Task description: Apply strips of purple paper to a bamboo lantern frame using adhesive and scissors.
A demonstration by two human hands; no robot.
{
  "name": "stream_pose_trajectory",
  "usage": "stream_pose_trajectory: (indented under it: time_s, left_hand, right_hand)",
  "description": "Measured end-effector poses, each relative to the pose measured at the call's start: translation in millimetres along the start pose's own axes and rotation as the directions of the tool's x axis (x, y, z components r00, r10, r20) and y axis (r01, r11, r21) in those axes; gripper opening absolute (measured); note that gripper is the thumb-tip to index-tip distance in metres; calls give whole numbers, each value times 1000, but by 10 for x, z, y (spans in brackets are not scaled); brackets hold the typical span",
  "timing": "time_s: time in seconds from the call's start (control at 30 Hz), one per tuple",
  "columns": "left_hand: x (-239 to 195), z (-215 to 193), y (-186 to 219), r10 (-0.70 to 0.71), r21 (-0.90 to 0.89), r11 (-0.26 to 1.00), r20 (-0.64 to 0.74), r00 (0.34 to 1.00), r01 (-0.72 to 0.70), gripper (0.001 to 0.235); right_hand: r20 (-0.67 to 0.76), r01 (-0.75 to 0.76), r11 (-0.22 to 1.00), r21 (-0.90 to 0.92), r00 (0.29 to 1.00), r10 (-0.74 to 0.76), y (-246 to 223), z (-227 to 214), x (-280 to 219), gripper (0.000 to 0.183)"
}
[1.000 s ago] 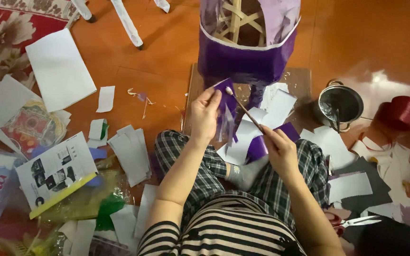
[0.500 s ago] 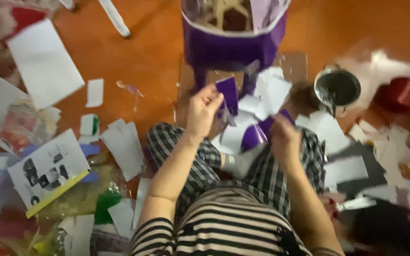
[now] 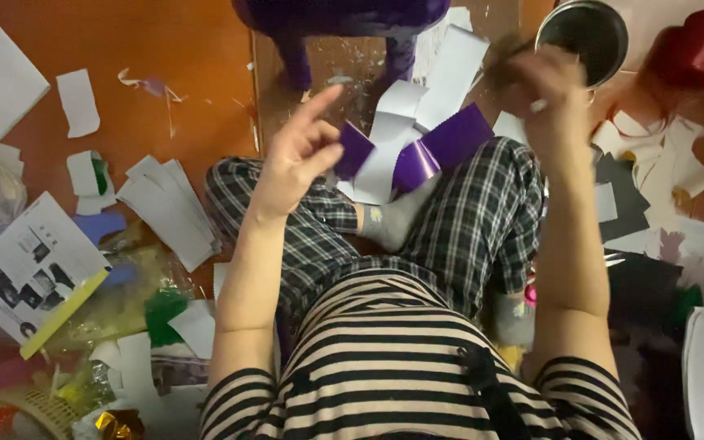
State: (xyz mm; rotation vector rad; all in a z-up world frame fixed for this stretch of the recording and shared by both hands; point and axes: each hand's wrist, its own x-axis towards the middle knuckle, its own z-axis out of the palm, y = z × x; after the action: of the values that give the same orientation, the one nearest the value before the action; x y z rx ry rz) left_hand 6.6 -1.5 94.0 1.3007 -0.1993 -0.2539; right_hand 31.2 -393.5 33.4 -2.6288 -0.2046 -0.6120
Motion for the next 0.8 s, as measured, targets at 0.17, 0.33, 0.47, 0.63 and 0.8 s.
stream_pose_trajectory:
  time_s: [0.17, 0.33, 0.47, 0.63, 0.8]
  left_hand:
    - [48, -1, -116, -115, -100, 980, 422, 899, 172, 88]
    - [35, 49, 154, -108, -191, 959, 433, 895, 208, 98]
    - [69, 4, 138, -140, -238, 939, 398, 907, 249, 102]
    - [220, -145, 214, 32, -103, 995, 335, 942, 3, 87]
    - [561, -168, 788, 455, 549, 732, 45, 889, -403, 51]
  right_hand:
    - [315, 115, 711, 694, 839, -443, -1578, -469, 240, 54]
    - [145, 273, 579, 769, 806, -573, -1756, -340, 439, 32]
    - [134, 281, 551, 786, 792, -595, -1907, -332, 534, 24]
    - [94, 313, 659, 683, 858, -505, -1984, -281, 718, 19]
    - [-145, 443, 851, 283, 897, -418, -2104, -413, 1206, 20]
